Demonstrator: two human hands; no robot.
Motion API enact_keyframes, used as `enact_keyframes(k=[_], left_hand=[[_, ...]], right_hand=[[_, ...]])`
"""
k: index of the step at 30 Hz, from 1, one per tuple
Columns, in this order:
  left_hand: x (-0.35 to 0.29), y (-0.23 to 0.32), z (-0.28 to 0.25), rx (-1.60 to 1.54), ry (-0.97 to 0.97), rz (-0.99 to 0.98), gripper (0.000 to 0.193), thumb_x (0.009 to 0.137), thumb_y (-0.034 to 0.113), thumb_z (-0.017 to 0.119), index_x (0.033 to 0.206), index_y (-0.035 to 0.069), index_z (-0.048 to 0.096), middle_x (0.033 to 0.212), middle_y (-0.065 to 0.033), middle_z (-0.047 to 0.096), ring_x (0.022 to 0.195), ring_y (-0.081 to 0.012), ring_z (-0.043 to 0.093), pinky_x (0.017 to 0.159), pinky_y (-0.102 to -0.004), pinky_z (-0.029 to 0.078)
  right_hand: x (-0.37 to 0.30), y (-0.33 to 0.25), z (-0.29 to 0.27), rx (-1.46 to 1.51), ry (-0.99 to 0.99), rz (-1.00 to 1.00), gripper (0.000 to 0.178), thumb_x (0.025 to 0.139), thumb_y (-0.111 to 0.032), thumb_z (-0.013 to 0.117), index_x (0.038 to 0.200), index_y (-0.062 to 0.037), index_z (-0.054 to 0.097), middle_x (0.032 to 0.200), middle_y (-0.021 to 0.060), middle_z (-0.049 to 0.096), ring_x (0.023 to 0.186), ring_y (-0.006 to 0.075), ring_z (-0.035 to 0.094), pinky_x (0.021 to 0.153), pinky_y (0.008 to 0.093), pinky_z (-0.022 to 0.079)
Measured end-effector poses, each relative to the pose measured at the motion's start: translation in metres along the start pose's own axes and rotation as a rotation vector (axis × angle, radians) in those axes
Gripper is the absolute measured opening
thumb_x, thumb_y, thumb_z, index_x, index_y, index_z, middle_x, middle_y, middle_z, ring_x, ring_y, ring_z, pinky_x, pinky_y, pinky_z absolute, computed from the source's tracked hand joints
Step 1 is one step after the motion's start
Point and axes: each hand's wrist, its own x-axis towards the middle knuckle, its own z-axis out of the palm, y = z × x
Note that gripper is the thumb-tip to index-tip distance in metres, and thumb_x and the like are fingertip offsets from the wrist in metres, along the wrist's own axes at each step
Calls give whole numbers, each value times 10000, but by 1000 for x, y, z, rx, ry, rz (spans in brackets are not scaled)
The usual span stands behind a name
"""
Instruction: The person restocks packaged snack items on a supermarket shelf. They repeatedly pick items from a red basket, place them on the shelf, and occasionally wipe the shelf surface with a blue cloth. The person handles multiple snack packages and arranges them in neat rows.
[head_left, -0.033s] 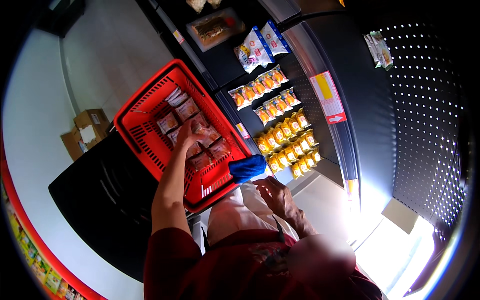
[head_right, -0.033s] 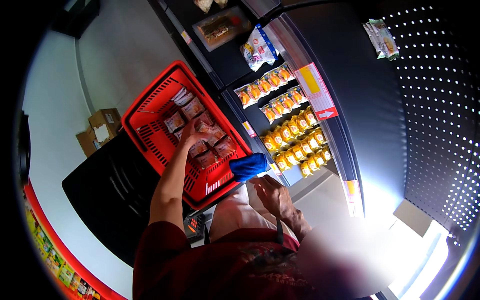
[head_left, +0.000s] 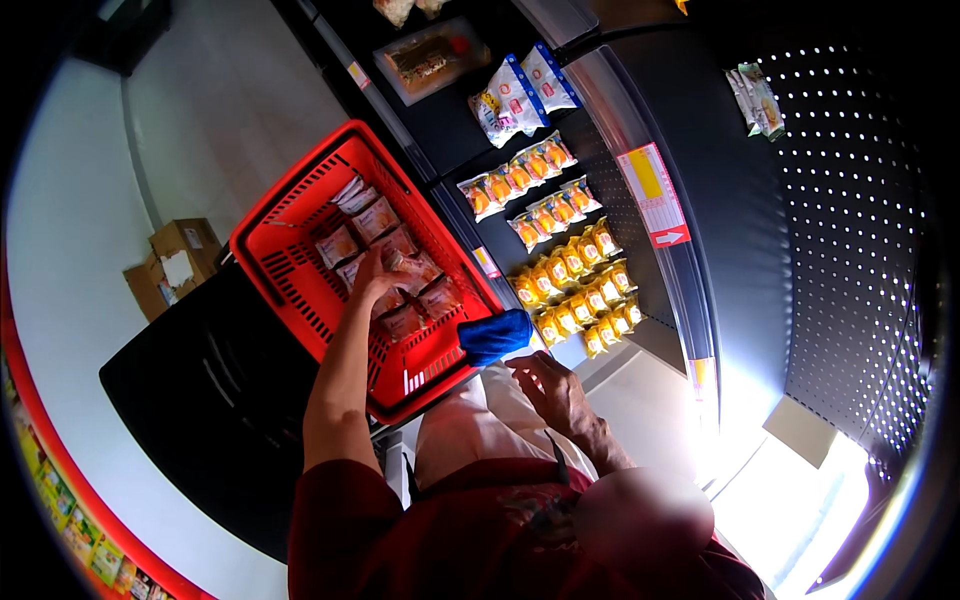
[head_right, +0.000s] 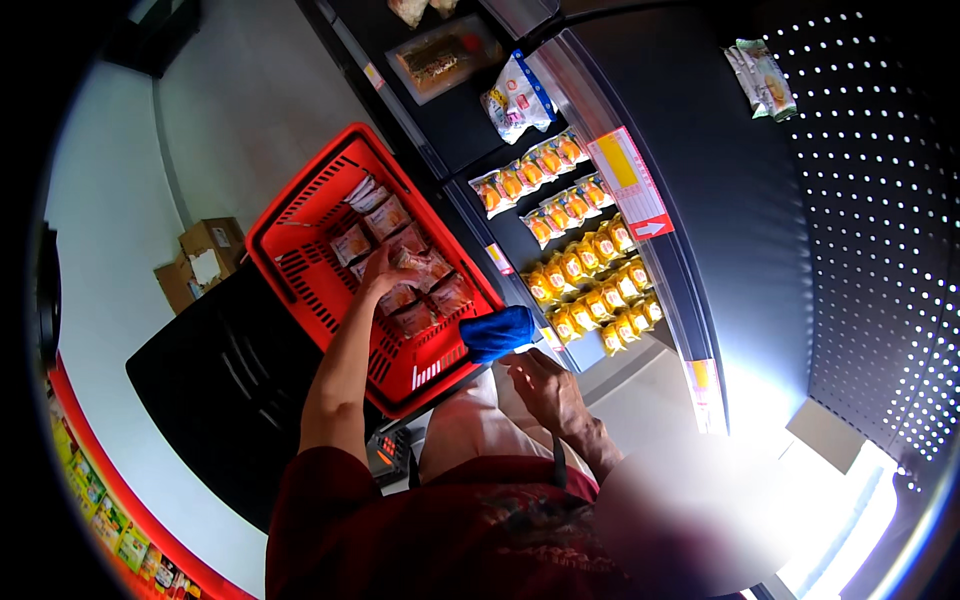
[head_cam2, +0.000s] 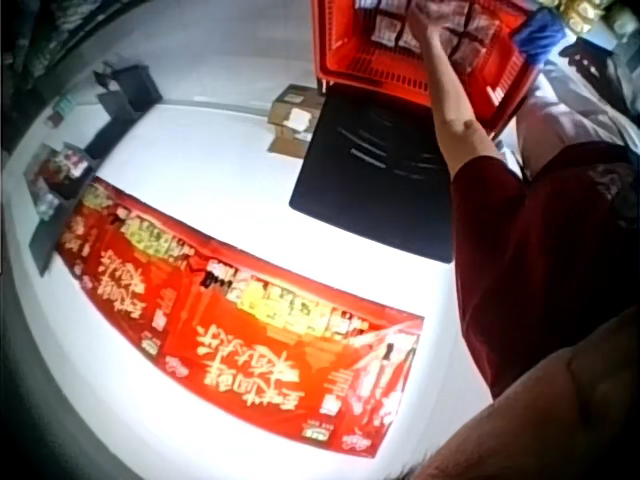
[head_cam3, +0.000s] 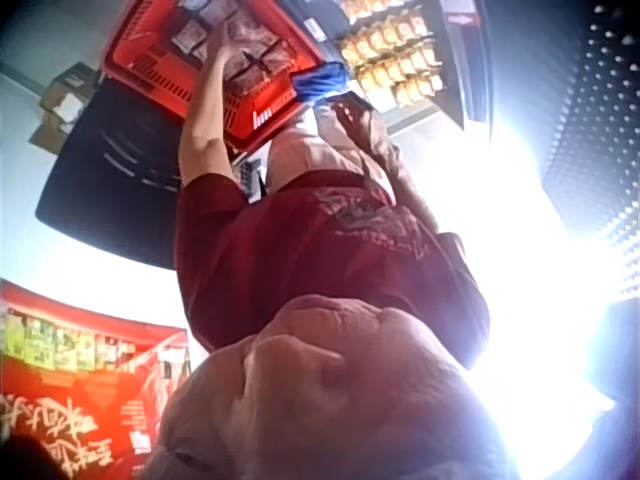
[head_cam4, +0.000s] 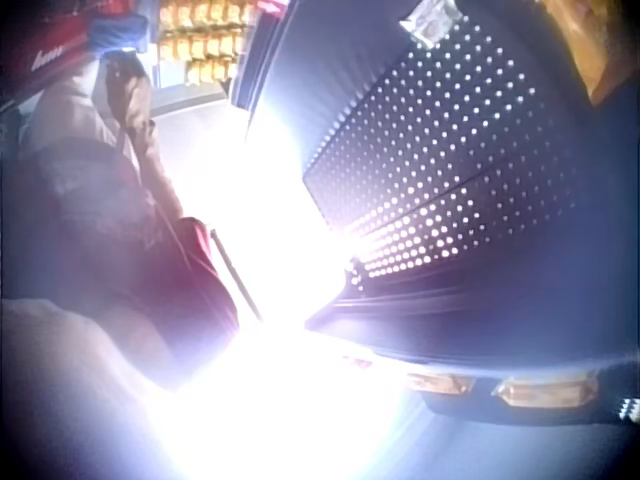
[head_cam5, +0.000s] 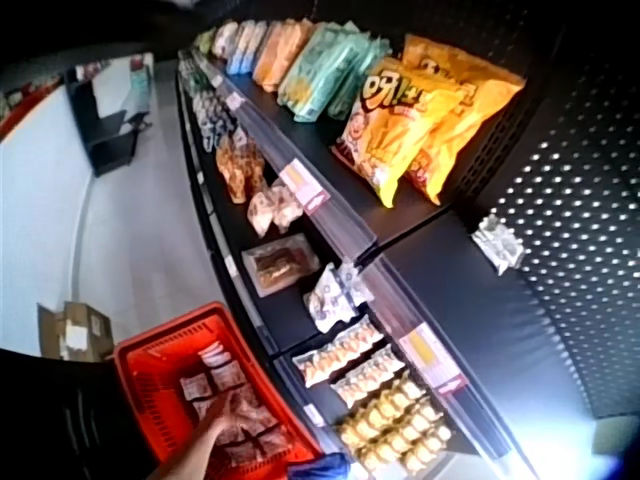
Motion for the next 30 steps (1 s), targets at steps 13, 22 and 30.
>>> enact_keyframes(k=[13,22,30], left_hand=[[-176,234,-28,-1738,-113,-135,364,877,81,772,1201,117,610,1153,-9,650,1071,-136,620,957,-336,487],[-190,329,-62,-1683,-339,91,460,936,132,666,1356,13,521,1263,-81,604,1190,-182,569,1013,-337,459],[-206,419,-113,-1171,-366,405,446,898,185,750,1249,37,518,1188,-70,611,1105,-142,598,957,-306,493]], right_hand=[[51,-33,23,721,187,175,427,879,-251,813,1146,14,611,1026,132,711,936,191,683,801,363,572],[42,-77,-39,772,425,30,449,857,-181,821,1185,4,576,1086,95,632,1015,205,651,879,367,542],[17,-122,-132,836,483,-200,384,888,-100,728,1203,14,540,1106,101,661,1052,184,647,978,361,504]])
